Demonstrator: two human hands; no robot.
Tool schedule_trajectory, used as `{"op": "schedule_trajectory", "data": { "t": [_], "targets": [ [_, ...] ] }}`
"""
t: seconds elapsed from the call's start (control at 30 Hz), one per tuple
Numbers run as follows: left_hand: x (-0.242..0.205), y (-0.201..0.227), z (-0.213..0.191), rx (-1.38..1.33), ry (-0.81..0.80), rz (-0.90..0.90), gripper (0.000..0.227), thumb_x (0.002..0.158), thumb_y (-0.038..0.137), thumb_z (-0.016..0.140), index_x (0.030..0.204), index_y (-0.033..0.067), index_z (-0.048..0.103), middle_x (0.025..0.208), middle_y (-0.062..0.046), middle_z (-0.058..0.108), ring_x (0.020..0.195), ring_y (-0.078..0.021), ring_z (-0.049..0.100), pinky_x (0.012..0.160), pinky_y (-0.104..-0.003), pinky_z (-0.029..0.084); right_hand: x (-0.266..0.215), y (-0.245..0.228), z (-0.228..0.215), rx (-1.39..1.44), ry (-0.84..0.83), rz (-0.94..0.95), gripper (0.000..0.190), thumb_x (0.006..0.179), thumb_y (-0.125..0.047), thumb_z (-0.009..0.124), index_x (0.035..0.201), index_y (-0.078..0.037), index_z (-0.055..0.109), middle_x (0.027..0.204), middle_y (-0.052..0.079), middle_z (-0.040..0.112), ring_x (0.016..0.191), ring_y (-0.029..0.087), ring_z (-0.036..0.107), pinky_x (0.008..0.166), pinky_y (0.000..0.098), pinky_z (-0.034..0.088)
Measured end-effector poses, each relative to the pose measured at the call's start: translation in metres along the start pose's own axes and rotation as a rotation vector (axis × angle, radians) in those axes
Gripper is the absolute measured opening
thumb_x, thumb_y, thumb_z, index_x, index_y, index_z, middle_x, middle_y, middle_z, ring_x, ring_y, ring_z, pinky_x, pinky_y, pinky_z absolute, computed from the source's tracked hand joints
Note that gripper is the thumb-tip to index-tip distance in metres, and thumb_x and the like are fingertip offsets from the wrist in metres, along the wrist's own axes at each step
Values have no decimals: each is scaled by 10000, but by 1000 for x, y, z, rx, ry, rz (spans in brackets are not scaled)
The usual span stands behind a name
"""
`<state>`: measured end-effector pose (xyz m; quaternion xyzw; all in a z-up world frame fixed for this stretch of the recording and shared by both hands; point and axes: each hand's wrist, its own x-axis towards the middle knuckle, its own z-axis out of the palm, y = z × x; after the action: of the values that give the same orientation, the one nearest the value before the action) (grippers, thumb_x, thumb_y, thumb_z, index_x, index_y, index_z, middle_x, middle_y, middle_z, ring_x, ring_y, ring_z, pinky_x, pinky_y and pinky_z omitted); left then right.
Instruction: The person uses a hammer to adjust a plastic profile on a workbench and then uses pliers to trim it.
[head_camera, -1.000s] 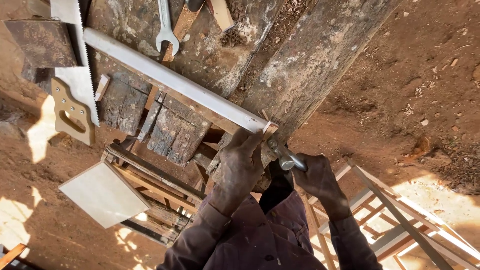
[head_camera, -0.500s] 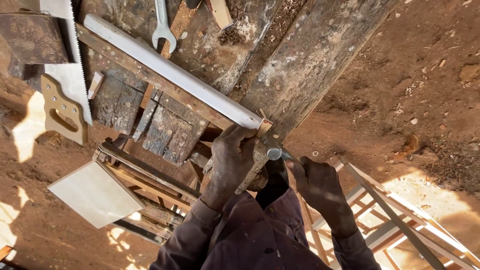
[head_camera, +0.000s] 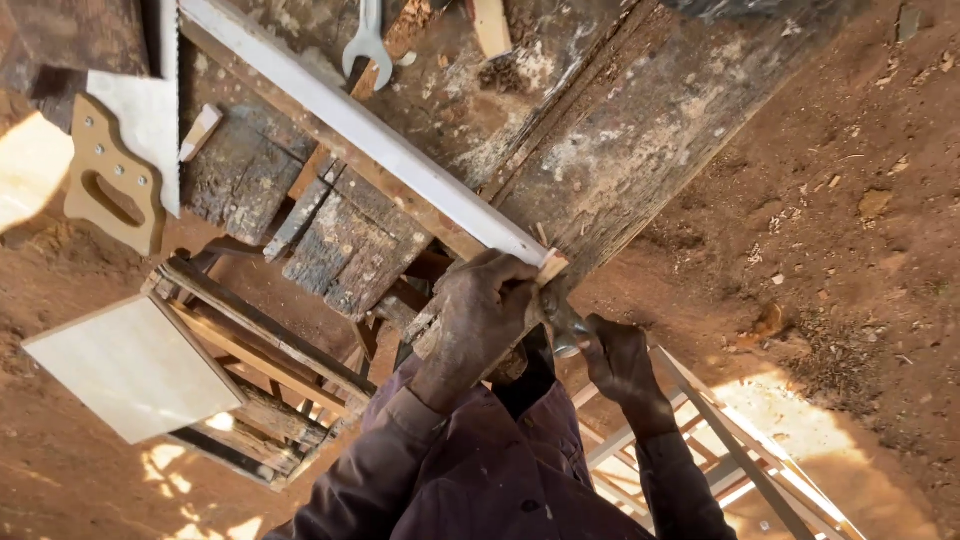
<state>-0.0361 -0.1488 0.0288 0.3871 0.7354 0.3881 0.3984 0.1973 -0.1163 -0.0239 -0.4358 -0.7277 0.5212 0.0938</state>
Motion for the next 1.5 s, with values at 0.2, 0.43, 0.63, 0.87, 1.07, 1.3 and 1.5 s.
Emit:
{"op": "schedule_trajectory", "data": {
  "t": [0.2,0.43,0.63,0.87,1.07,1.3,1.5],
  "targets": [
    [-4,-6,11,29,-19,25,79,928,35,672,945,31,749,869,-202,683,685,-312,718,562,-332,602,11,-18,-8,69,-7,-34,656,1049,-561,367,555,-157,519,373,17,399,326,134,432,348,286,388],
    [-6,3,3,58,-6,88,73,901,9,682,956,21,729,844,-208,670,658,-345,727,519,-368,579,13,10,-7,85,-21,-65,548,984,-506,541,556,-166,514,407,21,333,371,87,380,355,269,346],
    [-17,-2,11,47,55,47,133,903,51,707,1033,61,734,869,-176,681,658,-333,729,514,-376,585,8,67,10,89,5,-77,357,796,-227,728,539,-159,489,397,-5,291,322,139,437,359,265,325],
    [38,2,-26,390,167,366,246,905,41,613,1142,34,679,806,-151,579,599,-254,621,460,-342,547,10,63,-4,7,3,-91,274,672,-75,678,554,-146,442,411,89,412,331,252,492,341,335,302],
    [99,-33,-42,655,179,392,292,834,107,609,1119,58,646,837,-66,533,631,-214,606,531,-357,539,21,11,-13,-9,6,-89,189,626,-17,623,600,-112,461,416,141,385,376,385,554,345,380,350],
    [112,-24,-41,739,44,206,301,760,185,605,1044,88,624,908,-32,526,604,-244,656,617,-502,553,27,32,-8,-45,17,-122,288,700,-121,707,559,-135,456,381,111,384,318,349,471,308,349,329],
    [133,-35,-29,708,117,327,290,710,185,633,971,73,574,844,-59,525,563,-354,660,500,-510,524,33,79,17,-45,76,-182,334,887,-184,608,581,-155,478,439,88,366,337,345,456,326,341,356]
  ]
}}
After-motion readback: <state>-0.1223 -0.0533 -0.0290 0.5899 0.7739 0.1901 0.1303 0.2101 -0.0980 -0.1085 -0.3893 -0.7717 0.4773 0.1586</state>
